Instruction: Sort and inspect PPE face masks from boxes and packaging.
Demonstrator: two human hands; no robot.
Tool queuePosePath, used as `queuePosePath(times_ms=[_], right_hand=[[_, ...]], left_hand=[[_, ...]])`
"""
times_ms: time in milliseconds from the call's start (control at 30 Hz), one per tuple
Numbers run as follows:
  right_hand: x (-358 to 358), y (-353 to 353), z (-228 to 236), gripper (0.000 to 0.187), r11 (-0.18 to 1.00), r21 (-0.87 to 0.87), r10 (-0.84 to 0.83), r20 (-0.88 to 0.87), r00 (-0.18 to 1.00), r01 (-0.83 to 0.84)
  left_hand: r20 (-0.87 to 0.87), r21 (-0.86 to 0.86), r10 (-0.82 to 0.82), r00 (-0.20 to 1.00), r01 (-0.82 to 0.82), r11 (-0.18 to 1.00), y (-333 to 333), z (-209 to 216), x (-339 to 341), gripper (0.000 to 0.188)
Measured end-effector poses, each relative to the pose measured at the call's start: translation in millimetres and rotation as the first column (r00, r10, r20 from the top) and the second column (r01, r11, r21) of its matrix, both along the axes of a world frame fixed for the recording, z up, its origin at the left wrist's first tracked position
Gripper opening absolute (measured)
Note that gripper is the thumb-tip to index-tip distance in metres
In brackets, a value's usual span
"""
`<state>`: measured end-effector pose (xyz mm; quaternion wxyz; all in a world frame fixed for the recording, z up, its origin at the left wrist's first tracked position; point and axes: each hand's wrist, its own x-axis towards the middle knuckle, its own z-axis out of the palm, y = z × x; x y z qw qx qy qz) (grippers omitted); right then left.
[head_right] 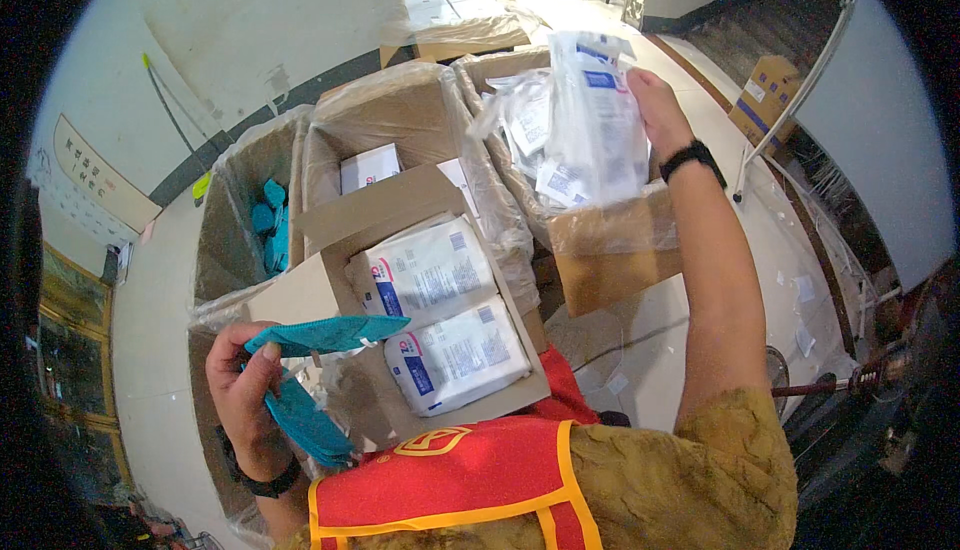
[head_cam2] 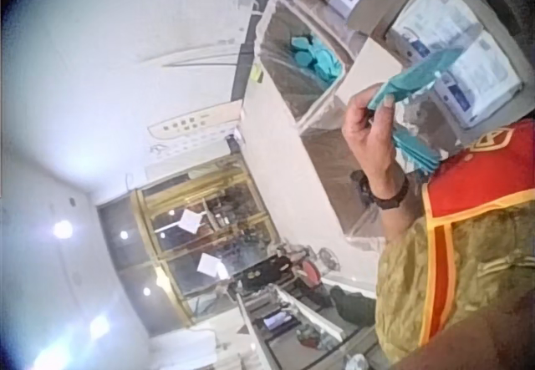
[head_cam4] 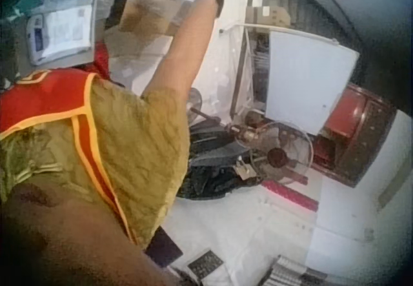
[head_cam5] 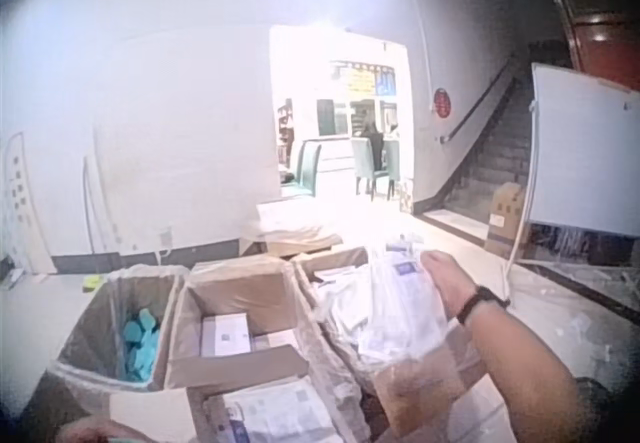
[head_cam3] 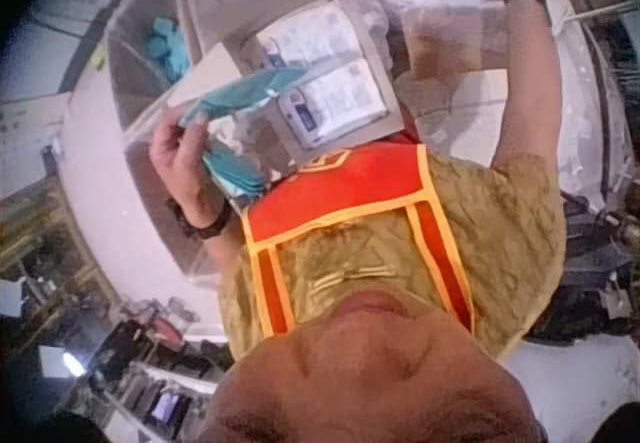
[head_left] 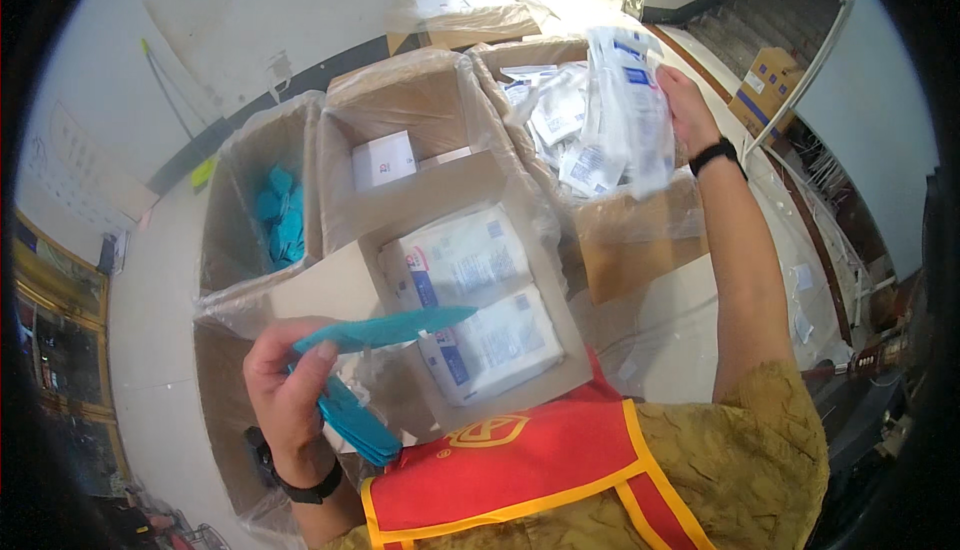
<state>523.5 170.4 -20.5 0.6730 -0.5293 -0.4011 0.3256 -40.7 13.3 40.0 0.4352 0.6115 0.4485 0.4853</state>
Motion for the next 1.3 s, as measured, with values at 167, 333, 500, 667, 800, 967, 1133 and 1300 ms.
queuePosePath(times_ms=[167, 333, 500, 667, 800, 967, 1133, 1300], right_hand=[[2, 21, -4, 0.049, 0.937, -0.277, -0.123, 0.307, 0.944, 0.213], [-30, -11, -17, 0.044, 0.963, -0.267, 0.06, 0.312, 0.948, 0.028], [-144, -76, 32, 0.025, 0.926, -0.239, 0.364, 0.351, 0.863, -0.293], [-264, -104, 4, 0.02, 0.611, -0.145, 0.45, 0.873, 0.191, -0.779], [-306, -103, -53, 0.025, 0.611, -0.546, 0.543, 0.816, -0.199, -0.574], [-331, -112, -59, 0.026, 0.498, -0.753, 0.722, 0.635, -0.275, -0.431], [-330, -118, -55, 0.021, 0.596, -0.667, 0.681, 0.715, -0.158, -0.447], [-319, -62, -50, 0.032, 0.836, -0.206, 0.121, 0.973, -0.195, -0.509]], left_hand=[[0.212, -0.108, 0.056, 0.976, -0.034, 0.994, 3, -12, -3, 0.016], [0.32, -0.134, 0.118, 0.94, -0.078, 0.988, 12, -28, -18, 0.018], [0.503, 0.024, 0.101, 0.858, -0.13, 0.991, 32, -37, -16, 0.035], [0.73, -0.175, 0.207, 0.651, -0.116, 0.978, 35, -35, -1, 0.051], [0.723, -0.263, 0.205, 0.66, -0.011, 0.965, 31, -35, 2, 0.049], [0.63, -0.303, 0.301, 0.715, -0.131, 0.944, 34, -43, -6, 0.037], [0.568, -0.307, 0.377, 0.732, -0.236, 0.922, 36, -47, -1, 0.03], [0.505, -0.302, 0.389, 0.771, -0.264, 0.916, 36, -55, -1, 0.029]])
